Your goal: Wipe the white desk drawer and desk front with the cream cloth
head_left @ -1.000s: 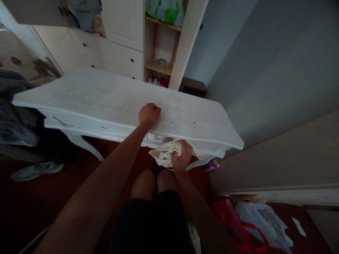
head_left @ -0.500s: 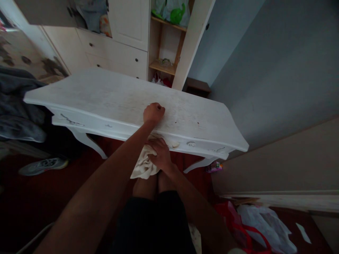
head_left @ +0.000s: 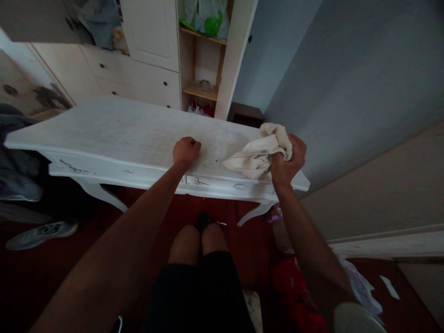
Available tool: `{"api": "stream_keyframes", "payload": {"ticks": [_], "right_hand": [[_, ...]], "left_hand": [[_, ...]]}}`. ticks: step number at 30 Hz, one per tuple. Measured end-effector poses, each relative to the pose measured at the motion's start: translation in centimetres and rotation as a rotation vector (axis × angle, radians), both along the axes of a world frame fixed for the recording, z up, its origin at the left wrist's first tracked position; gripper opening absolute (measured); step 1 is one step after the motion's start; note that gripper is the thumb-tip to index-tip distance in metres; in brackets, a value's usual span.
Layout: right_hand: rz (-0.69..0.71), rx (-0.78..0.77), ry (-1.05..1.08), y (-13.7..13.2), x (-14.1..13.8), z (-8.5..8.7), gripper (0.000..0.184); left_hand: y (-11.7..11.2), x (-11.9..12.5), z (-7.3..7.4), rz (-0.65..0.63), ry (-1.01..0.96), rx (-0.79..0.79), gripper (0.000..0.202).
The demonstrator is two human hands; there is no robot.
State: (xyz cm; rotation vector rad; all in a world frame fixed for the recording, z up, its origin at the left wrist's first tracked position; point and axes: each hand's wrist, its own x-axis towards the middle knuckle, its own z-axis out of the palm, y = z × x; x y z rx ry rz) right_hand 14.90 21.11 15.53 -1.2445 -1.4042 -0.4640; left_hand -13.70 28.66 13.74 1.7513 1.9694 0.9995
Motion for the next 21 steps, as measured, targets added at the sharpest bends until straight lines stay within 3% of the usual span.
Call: {"api": "stream_keyframes", "payload": {"ticks": [3,5,8,11,16,19,21], "right_hand": [[-0.090,-0.069,-0.181,1.3,3.6,-0.1,0.053],[-0.092,-0.201,-0.314,1.7,4.7,-1.0,0.050],[-0.078,-0.457,-0.422,2.2,4.9,-2.5,0.047],[-0.068,-0.578,-0.409,2.8,4.7,-3.2,0.049],[0.137,-0.572,-0.355,2.5,6.0,-2.7,0.058],[0.243,-0.495,-0.287,1.2,7.5,-1.7,0.067],[0.246,-0.410,-0.232,0.3,8.4,-0.7,0.064]], "left_hand": [[0.1,0.0,0.0,0.008,0.000,-0.002,0.026],[0.1,0.0,0.0,0.014,0.002,-0.004,0.026],[0.1,-0.1,0.0,0.015,0.006,-0.006,0.026],[0.0,-0.2,0.0,0.007,-0.003,-0.010,0.027],[0.0,-0.2,0.0,0.021,-0.029,0.002,0.026],[0.1,-0.3,0.0,0.008,-0.042,0.005,0.025],[0.2,-0.4,-0.1,-0.005,-0.044,0.014,0.025]]}}
